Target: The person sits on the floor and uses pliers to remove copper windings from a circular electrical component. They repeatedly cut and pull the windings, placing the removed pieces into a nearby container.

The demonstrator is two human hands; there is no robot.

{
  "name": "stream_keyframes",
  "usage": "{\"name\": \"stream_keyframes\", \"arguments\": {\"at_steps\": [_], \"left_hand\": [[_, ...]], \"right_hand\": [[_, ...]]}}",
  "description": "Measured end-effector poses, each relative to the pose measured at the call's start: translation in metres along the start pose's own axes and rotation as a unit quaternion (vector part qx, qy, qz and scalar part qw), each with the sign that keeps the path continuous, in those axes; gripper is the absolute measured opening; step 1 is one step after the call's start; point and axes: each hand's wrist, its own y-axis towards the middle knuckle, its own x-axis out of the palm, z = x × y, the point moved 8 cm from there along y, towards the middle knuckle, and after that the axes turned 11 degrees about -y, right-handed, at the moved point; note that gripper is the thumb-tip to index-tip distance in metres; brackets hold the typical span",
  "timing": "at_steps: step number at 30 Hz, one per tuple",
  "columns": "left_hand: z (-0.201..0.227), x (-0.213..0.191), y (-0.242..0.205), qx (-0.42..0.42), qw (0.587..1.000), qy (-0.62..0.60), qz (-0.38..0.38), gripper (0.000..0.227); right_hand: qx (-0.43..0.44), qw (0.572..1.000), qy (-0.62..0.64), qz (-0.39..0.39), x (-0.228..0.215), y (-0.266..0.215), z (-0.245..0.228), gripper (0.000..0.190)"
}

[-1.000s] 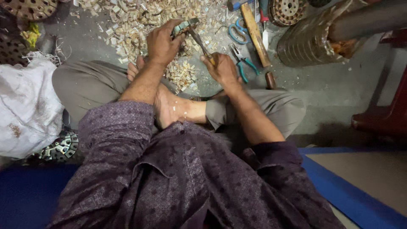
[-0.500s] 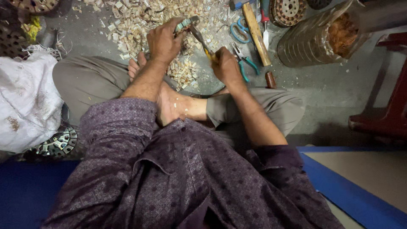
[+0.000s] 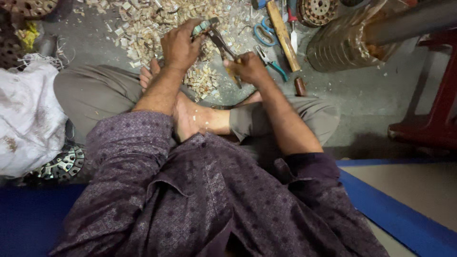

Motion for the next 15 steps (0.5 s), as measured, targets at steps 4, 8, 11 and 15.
{"name": "stream_keyframes", "arguments": {"at_steps": [4,8,11,15], "left_hand": [[-0.007,0.003,0.0,-0.029,1.0,0.003,-0.003,0.039],[-0.006,0.005,0.001,-0.009,1.0,0.014,0.004,0.041],[-0.006,0.006,0.0,-0.009,1.0,0.015,0.007,0.042],[-0.009,0.006,-0.001,-0.029,0.999,0.014,-0.008,0.043]], "right_hand": [[-0.034,0.982,0.161,-0.096,0.022,-0.012,-0.008,0.033],[-0.111,0.976,0.168,-0.081,0.016,-0.028,-0.033,0.041],[-0.04,0.996,0.063,-0.044,0.004,-0.033,-0.035,0.042],[-0.037,0.998,0.032,-0.048,-0.004,-0.038,-0.048,0.045]]}}
